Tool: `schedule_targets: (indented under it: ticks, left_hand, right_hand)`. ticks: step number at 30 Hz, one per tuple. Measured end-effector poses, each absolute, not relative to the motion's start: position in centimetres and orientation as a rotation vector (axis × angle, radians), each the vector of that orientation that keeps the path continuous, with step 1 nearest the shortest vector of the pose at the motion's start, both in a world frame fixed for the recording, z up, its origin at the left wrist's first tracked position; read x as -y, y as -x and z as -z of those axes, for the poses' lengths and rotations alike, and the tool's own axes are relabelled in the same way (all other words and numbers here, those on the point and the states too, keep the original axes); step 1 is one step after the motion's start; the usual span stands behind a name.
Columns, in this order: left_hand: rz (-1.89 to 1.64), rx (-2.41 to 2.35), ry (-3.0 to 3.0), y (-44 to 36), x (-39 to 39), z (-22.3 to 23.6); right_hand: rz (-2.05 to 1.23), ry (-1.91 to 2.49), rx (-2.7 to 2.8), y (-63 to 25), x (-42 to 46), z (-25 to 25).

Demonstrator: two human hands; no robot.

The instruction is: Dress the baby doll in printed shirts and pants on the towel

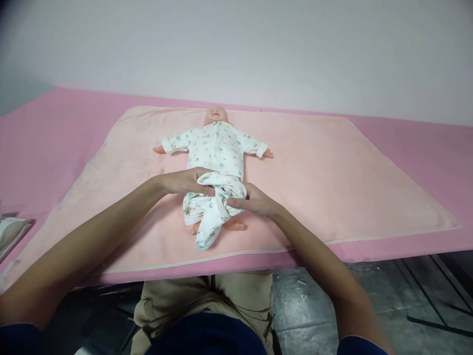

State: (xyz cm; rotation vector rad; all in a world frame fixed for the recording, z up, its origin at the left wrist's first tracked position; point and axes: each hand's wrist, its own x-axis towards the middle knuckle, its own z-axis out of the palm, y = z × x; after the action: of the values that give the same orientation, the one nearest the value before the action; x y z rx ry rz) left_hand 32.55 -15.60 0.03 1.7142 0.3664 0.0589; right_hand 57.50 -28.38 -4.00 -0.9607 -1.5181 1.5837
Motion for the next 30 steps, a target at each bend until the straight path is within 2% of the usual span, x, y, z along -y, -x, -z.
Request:
schedule_targets:
  ticks: [7, 13, 20, 26, 30]
  left_hand:
    - [-0.053, -0.341, -1.68, -32.2, 15.5, -0.2]
    - [0.099, -0.281, -1.753, -32.3, 15.3, 0.1]
    - [-0.074, -0.364, -1.764, -32.3, 15.4, 0.1]
    - [0.161, -0.256, -1.757, -32.2, 15.0, 0.4]
    - [0.055, -0.25, -1.747, -32.2, 15.0, 0.7]
  right_hand:
    - [-1.89, 0.836, 1.778, -58.5, 28.1, 3.6]
    - [-1.506, 0.938, 1.528, -58.1, 28.6, 3.9]
    - [-1.82, 0.862, 1.911, -58.0, 28.7, 2.6]
    - [-1.562, 0.946, 1.567, -58.3, 28.9, 2.9]
    - [-1.718, 0.965, 1.657, -58.2, 28.7, 3.0]
